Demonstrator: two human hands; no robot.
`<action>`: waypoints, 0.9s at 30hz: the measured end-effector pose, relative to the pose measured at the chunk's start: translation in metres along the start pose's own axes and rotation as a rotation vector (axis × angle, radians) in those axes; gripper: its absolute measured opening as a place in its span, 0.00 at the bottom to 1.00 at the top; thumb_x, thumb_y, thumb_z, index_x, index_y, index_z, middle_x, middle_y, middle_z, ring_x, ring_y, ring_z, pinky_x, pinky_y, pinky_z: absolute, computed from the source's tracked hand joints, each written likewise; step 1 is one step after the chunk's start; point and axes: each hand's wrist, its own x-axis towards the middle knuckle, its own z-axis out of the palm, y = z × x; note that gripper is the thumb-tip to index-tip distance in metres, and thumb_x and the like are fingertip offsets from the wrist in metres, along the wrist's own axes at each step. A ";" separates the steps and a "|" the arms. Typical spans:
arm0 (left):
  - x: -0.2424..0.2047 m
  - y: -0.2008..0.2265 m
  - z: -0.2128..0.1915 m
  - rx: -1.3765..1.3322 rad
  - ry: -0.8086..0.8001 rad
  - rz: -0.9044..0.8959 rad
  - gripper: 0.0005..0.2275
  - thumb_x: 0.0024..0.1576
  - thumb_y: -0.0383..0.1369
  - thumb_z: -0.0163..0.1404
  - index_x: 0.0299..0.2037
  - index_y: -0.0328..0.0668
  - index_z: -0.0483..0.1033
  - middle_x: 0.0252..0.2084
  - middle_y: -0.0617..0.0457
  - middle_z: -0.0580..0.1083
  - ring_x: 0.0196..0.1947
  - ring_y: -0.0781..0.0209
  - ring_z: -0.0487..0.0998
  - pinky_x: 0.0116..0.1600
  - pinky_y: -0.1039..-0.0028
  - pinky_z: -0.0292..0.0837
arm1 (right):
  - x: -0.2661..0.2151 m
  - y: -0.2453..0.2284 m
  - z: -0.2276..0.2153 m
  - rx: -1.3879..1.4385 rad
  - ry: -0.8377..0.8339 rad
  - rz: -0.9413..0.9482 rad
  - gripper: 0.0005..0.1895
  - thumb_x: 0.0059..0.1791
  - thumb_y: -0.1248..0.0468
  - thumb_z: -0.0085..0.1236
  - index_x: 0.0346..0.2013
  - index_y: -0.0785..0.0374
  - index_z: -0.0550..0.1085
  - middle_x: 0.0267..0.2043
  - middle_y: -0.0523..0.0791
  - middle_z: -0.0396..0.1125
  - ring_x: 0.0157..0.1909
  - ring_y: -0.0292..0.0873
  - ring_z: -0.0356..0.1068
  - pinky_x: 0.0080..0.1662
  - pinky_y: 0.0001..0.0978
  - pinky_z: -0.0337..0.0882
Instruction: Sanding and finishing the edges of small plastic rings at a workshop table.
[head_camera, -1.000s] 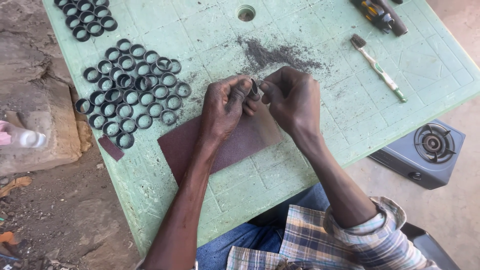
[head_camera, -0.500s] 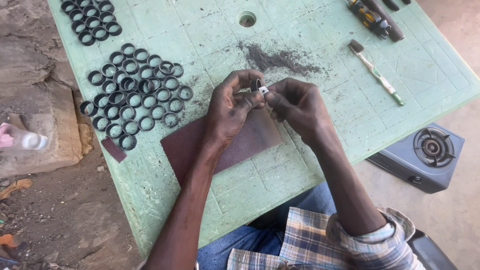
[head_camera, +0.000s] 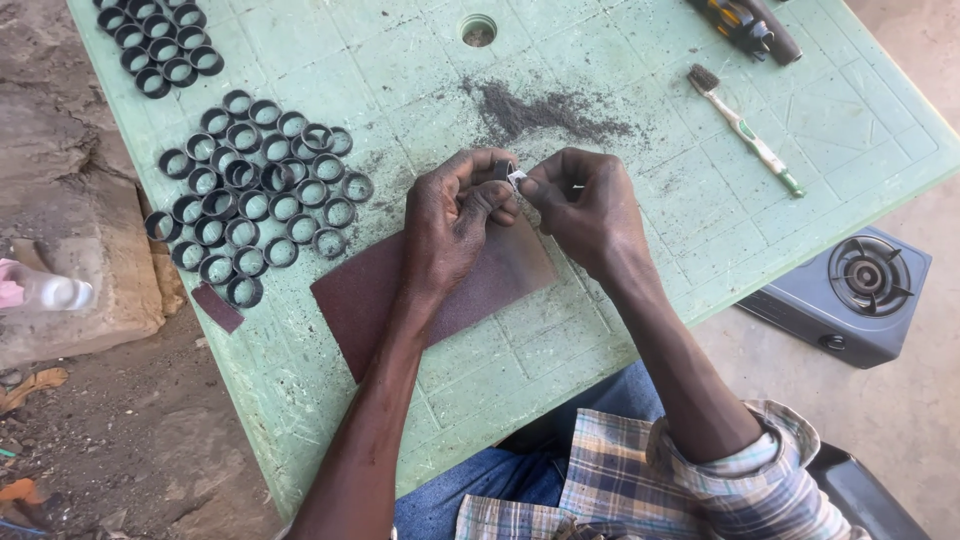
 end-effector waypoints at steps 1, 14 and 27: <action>0.001 -0.002 -0.001 -0.001 0.000 -0.001 0.11 0.62 0.26 0.53 0.53 0.31 0.77 0.33 0.49 0.80 0.32 0.70 0.82 0.39 0.80 0.83 | 0.001 0.000 0.001 0.000 0.000 0.001 0.08 0.49 0.62 0.64 0.33 0.64 0.78 0.26 0.43 0.73 0.24 0.31 0.70 0.27 0.27 0.70; 0.002 -0.012 -0.004 -0.208 -0.025 -0.031 0.13 0.63 0.35 0.52 0.52 0.32 0.77 0.37 0.51 0.79 0.34 0.68 0.81 0.42 0.77 0.83 | 0.002 0.000 0.000 -0.097 0.050 -0.124 0.04 0.50 0.66 0.62 0.33 0.64 0.77 0.25 0.44 0.73 0.22 0.34 0.69 0.24 0.29 0.69; -0.001 -0.002 -0.002 -0.067 0.001 0.056 0.11 0.62 0.26 0.53 0.54 0.33 0.74 0.44 0.47 0.77 0.39 0.67 0.83 0.46 0.77 0.87 | -0.002 -0.005 -0.006 0.020 -0.051 -0.003 0.08 0.49 0.62 0.63 0.33 0.65 0.77 0.25 0.41 0.71 0.25 0.32 0.69 0.28 0.27 0.70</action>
